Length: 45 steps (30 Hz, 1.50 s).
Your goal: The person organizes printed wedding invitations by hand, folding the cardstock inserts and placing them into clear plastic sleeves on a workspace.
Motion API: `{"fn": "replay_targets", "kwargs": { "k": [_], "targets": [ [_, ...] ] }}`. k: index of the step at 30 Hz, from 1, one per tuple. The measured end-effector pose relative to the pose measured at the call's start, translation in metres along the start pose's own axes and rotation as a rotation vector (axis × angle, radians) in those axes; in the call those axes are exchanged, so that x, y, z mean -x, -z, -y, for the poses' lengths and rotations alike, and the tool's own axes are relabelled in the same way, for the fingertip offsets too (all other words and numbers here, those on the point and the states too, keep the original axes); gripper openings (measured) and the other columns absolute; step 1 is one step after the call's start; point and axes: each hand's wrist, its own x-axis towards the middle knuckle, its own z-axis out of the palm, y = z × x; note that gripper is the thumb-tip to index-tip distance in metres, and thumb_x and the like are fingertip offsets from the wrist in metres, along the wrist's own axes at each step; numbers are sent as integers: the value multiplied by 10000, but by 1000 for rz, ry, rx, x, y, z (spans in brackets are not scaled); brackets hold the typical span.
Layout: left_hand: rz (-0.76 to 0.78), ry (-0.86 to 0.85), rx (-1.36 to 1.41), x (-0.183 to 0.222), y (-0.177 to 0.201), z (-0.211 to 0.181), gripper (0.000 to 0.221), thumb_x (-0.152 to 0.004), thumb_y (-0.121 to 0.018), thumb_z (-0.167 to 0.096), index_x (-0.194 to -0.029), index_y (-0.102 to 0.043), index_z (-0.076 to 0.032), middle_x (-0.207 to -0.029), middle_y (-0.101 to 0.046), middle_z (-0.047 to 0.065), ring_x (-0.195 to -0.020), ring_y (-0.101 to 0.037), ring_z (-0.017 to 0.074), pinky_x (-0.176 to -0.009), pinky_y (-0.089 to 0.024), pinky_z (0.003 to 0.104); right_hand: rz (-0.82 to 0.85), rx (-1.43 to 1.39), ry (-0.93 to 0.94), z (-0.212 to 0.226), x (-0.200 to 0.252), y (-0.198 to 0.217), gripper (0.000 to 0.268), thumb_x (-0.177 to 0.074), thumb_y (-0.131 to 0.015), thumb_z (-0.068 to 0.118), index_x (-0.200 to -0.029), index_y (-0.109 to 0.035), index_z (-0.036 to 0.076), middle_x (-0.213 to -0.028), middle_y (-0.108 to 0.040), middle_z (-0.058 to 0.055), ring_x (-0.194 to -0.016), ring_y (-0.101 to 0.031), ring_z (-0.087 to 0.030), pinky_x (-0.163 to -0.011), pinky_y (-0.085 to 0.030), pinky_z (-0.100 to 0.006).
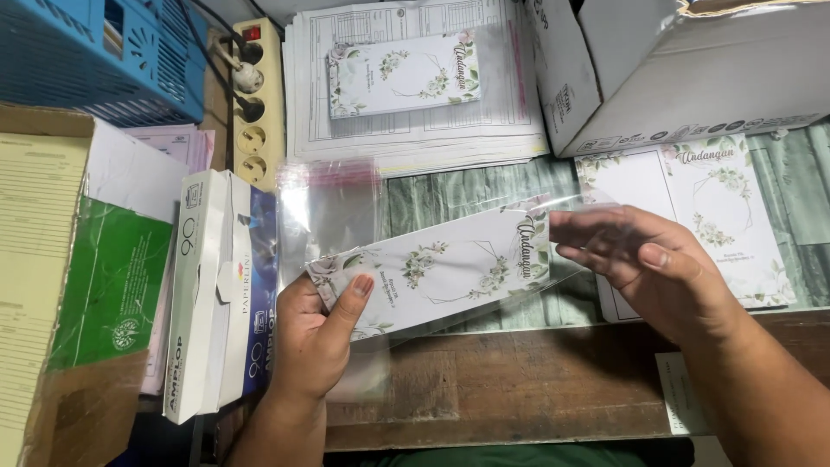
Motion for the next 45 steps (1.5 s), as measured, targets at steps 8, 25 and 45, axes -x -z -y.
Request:
{"fn": "replay_targets", "kwargs": {
  "k": [8,25,45],
  "targets": [
    [-44,7,100,1,0,6,233,-944,-679,-208,-1089,-756,-44,-1067,-796,91,-1016,-758,203,-909,-621,332,-53,-175,-40,-3,0,4,399,-898,-678,292,-1219,-520,114,-1392,-613,-367,-1252,-643,-501,-1114,-467,-585],
    [160,89,-31,-4,0,-9,384,-999,-549,-264,-1341,-635,-109,-1196,-712,48,-1121,-680,173,-954,-554,294,378,-197,-240,-1,4,24,740,-990,-722,518,-1461,-547,-26,-1557,-517,-228,-1307,-587,-329,-1078,-452,-491],
    [-1,-250,48,16,32,-20,296,-1020,-354,-21,-1030,-650,-5,-1181,-659,218,-683,-705,209,-573,-606,251,-336,-102,38,0,-2,10,408,-908,-743,474,-1137,-783,139,-1023,-782,2,-1061,-736,-190,-971,-601,-518]
  ]
}}
